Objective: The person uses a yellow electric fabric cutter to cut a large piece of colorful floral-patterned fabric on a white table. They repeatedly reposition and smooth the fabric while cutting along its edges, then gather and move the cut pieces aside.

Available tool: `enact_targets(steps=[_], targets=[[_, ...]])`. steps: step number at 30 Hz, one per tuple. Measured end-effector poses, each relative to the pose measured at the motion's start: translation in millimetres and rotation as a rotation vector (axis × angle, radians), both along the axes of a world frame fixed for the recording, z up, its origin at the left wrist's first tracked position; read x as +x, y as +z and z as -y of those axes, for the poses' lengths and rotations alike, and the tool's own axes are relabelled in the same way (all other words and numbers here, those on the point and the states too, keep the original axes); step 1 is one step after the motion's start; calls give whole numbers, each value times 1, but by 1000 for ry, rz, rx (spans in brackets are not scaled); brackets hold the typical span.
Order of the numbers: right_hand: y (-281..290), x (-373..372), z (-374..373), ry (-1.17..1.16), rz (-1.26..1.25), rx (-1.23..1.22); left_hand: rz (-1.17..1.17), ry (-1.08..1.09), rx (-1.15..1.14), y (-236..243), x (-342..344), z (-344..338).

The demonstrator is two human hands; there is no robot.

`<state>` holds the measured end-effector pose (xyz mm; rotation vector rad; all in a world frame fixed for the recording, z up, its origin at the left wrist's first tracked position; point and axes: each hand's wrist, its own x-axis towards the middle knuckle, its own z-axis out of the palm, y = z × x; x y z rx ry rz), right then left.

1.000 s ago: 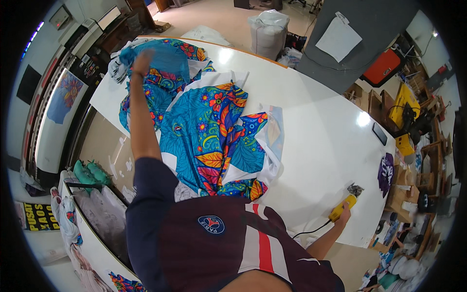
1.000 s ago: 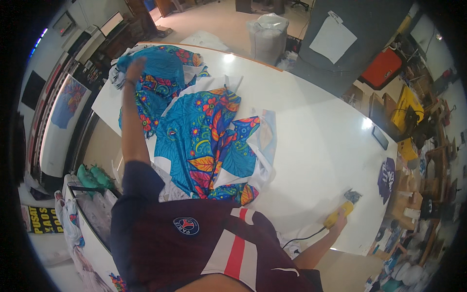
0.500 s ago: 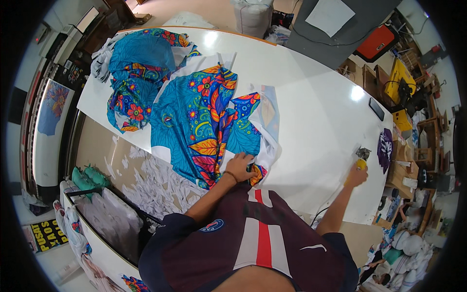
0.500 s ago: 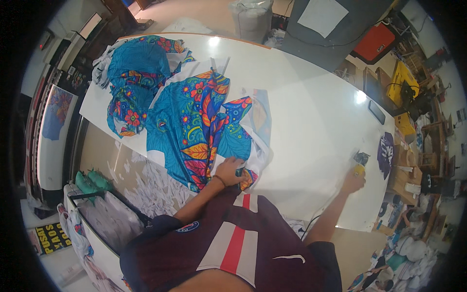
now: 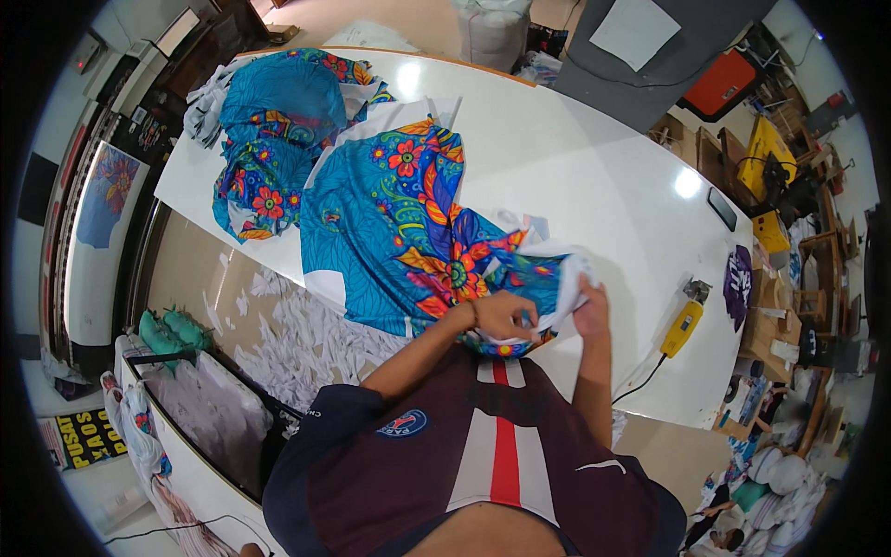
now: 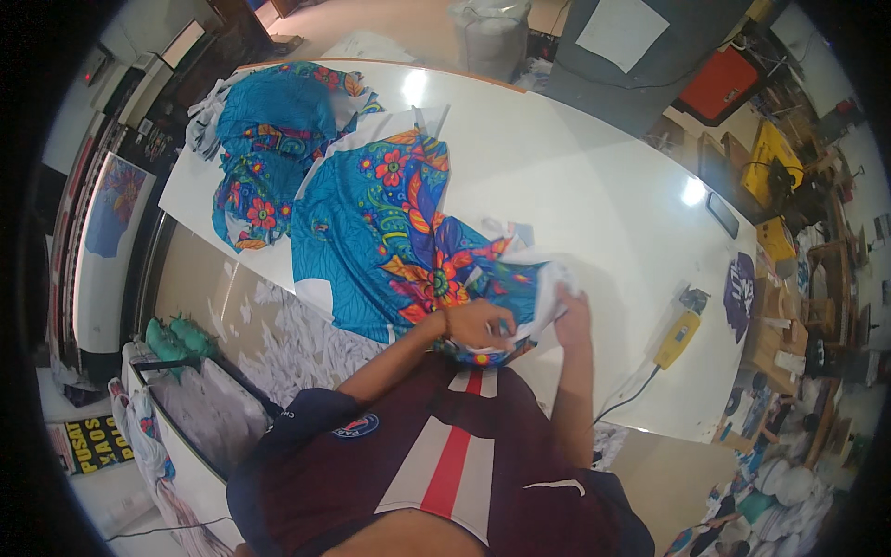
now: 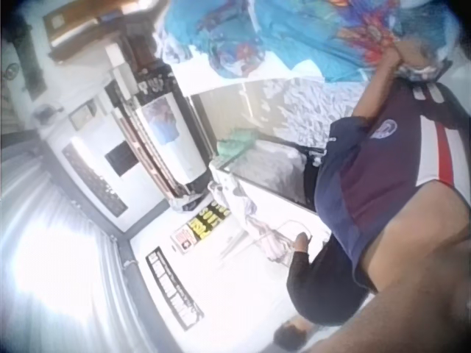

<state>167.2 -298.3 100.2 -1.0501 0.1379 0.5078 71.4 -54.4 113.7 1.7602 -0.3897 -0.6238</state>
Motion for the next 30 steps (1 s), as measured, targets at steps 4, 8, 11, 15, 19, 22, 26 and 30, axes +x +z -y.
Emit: enact_targets(steps=[4, 8, 11, 15, 19, 22, 26, 30], targets=[[66, -6, 47, -11, 85, 425, -486, 391, -240, -4, 16, -46], [76, -37, 60, 152, 292, 503, -618, 793, -308, 0, 45, -53], [65, -79, 23, 526, 144, 71, -559, 747, -265, -27, 75, -52], [118, -104, -81, 1467, 586, -313, -71, 868, -68, -62, 105, -43], [139, -55, -52, 1087, 723, -183, 85, 613, -179, -1, 62, -19], [96, -23, -4, 361, 591, 46, -143, 334, -355, 64, 26, -7], [111, -10, -16, 380, 1206, -644, 53, -54, -364, 157, -9, 4], [45, -7, -7, 218, 665, -529, 514, -361, -471, 232, -27, -19]])
